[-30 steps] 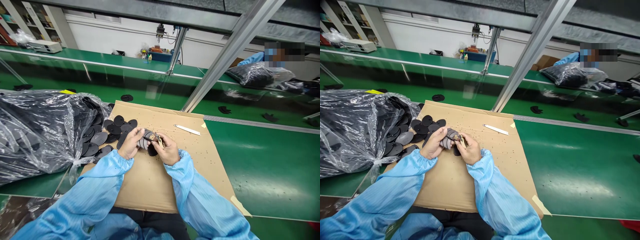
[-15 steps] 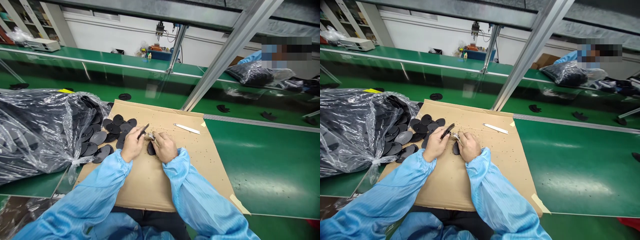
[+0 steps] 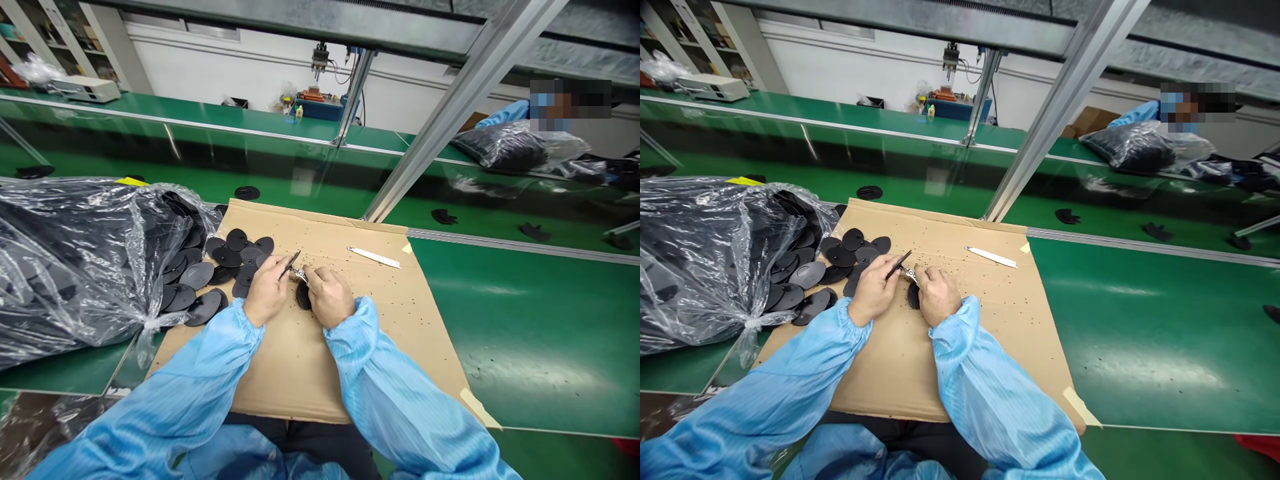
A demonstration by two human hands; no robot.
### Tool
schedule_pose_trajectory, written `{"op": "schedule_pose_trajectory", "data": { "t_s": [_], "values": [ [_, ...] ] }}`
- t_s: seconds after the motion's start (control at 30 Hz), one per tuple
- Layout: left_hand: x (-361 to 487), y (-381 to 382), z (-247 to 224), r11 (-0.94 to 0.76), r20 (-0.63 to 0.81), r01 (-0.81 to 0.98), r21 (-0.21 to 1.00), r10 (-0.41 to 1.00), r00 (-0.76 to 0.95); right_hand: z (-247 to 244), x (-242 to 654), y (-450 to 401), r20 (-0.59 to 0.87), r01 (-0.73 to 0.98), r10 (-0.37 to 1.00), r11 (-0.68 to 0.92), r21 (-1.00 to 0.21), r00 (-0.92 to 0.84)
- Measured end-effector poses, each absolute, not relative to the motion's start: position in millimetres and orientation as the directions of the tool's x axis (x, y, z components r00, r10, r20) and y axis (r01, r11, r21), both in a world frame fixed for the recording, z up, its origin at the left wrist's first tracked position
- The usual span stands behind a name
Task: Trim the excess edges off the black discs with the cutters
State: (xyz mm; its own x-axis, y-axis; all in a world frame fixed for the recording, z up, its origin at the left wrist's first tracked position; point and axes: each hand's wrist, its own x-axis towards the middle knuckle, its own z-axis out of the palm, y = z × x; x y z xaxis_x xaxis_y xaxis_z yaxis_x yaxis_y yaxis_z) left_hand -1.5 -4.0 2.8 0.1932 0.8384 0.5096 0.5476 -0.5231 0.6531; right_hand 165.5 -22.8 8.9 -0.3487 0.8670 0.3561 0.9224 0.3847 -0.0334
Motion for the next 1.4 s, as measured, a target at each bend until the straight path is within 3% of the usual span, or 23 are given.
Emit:
{"op": "schedule_pose_trajectory", "data": {
  "t_s": [0.37, 0.43, 0.53, 0.6, 0.7, 0.77, 0.83, 1.03, 1.13, 1.3, 1.4],
  "values": [
    [0, -6, -1, -0.519, 0.477, 0.560, 0.646, 0.847, 0.234, 17, 161, -28, 0.226, 0.940, 0.914, 0.341, 0.027, -0.338],
    [0, -6, 0, -0.515, 0.475, 0.550, 0.658, 0.850, 0.227, 17, 161, -28, 0.209, 0.944, 0.924, 0.330, -0.013, -0.320],
    [1, -5, 2, -0.456, 0.433, 0.498, 0.738, 0.885, 0.169, 14, 162, -28, 0.253, 0.935, 0.929, 0.315, -0.164, -0.269],
    [3, -4, 3, -0.317, 0.310, 0.381, 0.869, 0.947, 0.081, 11, 164, -25, 0.343, 0.904, 0.916, 0.314, -0.290, -0.209],
    [6, -2, 6, -0.010, 0.012, -0.057, 0.998, 1.000, 0.023, 7, 169, -21, 0.491, 0.844, 0.864, 0.344, -0.411, -0.113],
    [7, -1, 9, 0.128, -0.106, -0.334, 0.934, 0.991, 0.082, 7, 172, -19, 0.545, 0.813, 0.835, 0.367, -0.452, -0.074],
    [6, 0, 12, 0.197, -0.145, -0.479, 0.855, 0.979, 0.144, 7, 173, -17, 0.570, 0.779, 0.820, 0.388, -0.493, -0.047],
    [1, 3, 16, 0.331, -0.211, -0.617, 0.714, 0.942, 0.260, 4, 171, -17, 0.552, 0.610, 0.834, 0.437, -0.661, 0.001],
    [0, 4, 16, 0.344, -0.224, -0.622, 0.704, 0.938, 0.265, 1, 174, -14, 0.543, 0.631, 0.840, 0.421, -0.652, 0.000],
    [1, 3, 16, 0.282, -0.197, -0.615, 0.737, 0.959, 0.203, 0, 189, -4, 0.507, 0.812, 0.861, 0.272, -0.516, 0.034],
    [1, 4, 15, 0.227, -0.176, -0.643, 0.731, 0.974, 0.144, 8, 194, -4, 0.594, 0.823, 0.805, 0.336, -0.457, 0.002]
  ]
}}
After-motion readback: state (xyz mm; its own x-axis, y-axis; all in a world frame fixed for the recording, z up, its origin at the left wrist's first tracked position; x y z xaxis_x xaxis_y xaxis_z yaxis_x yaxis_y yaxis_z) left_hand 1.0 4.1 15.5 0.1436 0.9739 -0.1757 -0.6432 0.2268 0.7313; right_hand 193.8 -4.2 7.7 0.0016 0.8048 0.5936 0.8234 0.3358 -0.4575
